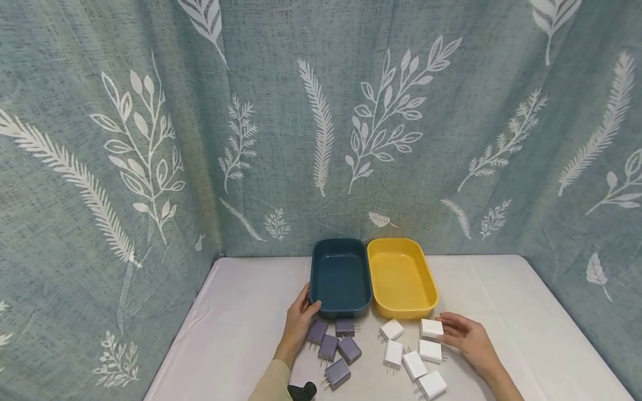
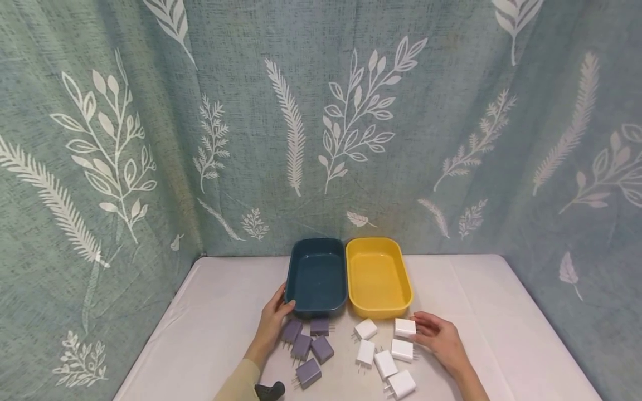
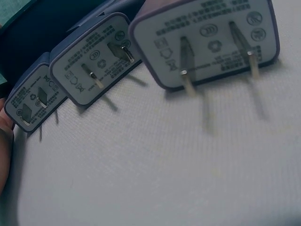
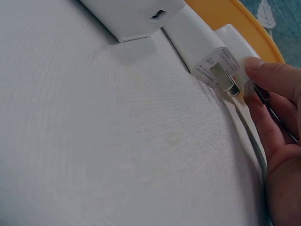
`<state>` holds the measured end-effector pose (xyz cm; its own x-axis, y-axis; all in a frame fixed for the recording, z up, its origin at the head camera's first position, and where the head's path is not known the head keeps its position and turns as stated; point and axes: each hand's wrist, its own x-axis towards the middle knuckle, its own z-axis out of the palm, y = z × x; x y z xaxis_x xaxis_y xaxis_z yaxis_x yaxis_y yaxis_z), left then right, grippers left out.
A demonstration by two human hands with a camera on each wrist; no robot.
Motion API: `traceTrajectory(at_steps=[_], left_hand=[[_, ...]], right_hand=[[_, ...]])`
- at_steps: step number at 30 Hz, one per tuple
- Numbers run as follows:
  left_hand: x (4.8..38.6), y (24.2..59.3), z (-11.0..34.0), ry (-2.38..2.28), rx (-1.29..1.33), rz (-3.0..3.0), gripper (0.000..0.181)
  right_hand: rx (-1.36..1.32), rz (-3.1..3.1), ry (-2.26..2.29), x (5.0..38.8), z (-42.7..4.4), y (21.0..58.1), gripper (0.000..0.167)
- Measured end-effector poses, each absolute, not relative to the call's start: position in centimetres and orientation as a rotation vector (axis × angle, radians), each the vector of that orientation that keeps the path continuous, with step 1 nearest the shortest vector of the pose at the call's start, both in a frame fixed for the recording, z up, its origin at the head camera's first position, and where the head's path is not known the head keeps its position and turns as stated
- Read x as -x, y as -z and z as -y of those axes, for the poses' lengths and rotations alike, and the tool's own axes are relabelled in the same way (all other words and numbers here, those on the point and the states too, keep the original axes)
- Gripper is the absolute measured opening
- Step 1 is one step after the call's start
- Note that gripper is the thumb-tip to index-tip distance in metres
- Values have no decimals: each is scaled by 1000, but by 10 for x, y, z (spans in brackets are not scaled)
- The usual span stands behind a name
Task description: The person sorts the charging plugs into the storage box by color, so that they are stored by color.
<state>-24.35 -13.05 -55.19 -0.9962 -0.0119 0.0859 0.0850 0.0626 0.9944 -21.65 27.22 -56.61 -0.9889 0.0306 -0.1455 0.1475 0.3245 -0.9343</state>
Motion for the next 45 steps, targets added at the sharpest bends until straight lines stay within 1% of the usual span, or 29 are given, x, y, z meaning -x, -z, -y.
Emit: traceTrajectory(at_steps=[4,9,12,19,23,30,38,45], left_hand=[[236,536,129,2093,73,2251,63],[235,534,128,2075,60,2269,62],[238,539,129,2073,61,2262,62],[250,569,130,2062,33,2249,65],[251,573,129,2061,29,2247,66],[252,572,129,2080,47,2234,66],[252,573,128,2074,67,2232,65],[251,572,129,2053,63,2233,64]], right_hand=[[-149,-2455,1793,213,-272,563,66],[-44,-2477,1837,213,-272,554,62],[19,-2490,1854,215,-271,549,61],[118,-2472,1925,215,-265,542,59],[176,-2472,1945,215,-260,538,58],[157,-2503,1923,222,-249,525,60],[255,-2468,2018,229,-236,527,55],[141,-2536,1961,236,-224,524,54]])
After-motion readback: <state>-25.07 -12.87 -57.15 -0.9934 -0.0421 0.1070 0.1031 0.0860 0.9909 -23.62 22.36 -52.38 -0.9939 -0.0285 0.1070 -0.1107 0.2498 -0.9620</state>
